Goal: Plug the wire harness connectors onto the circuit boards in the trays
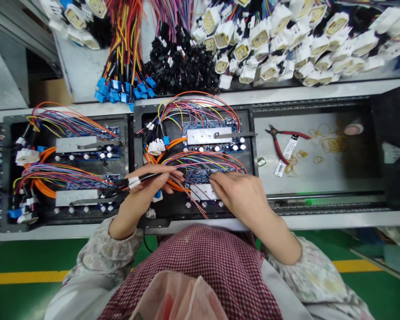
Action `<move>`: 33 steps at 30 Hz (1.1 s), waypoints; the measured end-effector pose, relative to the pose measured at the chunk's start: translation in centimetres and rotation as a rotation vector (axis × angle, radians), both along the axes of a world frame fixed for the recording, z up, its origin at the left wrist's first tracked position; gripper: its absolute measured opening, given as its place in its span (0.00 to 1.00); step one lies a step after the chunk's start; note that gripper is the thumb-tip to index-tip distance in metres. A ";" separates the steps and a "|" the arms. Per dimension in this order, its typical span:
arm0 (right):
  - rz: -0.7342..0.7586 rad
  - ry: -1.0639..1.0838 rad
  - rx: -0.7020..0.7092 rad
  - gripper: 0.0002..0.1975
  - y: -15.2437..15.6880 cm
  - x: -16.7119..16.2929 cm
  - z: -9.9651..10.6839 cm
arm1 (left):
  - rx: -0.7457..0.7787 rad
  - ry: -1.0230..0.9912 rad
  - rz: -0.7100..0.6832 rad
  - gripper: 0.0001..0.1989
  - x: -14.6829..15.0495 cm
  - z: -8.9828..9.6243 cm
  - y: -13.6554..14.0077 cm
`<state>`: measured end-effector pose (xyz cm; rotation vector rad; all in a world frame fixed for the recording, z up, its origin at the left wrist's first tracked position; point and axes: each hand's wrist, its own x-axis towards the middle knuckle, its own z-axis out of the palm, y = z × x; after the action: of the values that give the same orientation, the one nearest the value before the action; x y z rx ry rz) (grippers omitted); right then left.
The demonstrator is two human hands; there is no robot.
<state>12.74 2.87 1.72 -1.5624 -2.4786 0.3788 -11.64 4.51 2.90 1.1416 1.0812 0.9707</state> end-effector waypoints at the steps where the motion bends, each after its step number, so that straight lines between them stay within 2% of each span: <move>1: 0.001 -0.007 0.006 0.15 0.0 0.0 0.0 | 0.004 -0.009 -0.001 0.08 0.0 0.0 0.0; 9: -0.017 0.025 -0.038 0.15 0.2 -0.2 -0.4 | -0.008 0.002 0.001 0.08 0.0 -0.2 -0.2; 11: -0.017 0.013 -0.017 0.16 0.1 -0.2 0.3 | -0.010 -0.027 0.001 0.09 0.0 -0.3 -0.2; 15: -0.121 0.104 0.075 0.13 -1.4 0.4 2.6 | 0.002 -0.084 0.004 0.11 0.0 -0.6 -0.1; 18: -0.069 0.033 -0.019 0.15 -3.3 1.0 3.4 | -0.019 -0.082 0.010 0.09 0.0 -0.6 -0.1; 21: -0.076 0.043 -0.097 0.16 -4.2 1.6 2.9 | -0.016 -0.042 0.029 0.08 -0.1 -0.8 -0.1; 25: -0.297 0.192 0.009 0.11 -3.5 2.1 1.9 | 0.016 0.021 0.043 0.08 -0.2 -0.7 -0.2; 33: -0.309 0.047 0.014 0.14 -1.7 1.7 -0.3 | 0.032 -0.002 0.009 0.07 0.0 0.0 -0.1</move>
<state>14.48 1.19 1.43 -1.8689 -2.1521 0.3421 -11.65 4.40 2.89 1.1624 1.0736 0.9994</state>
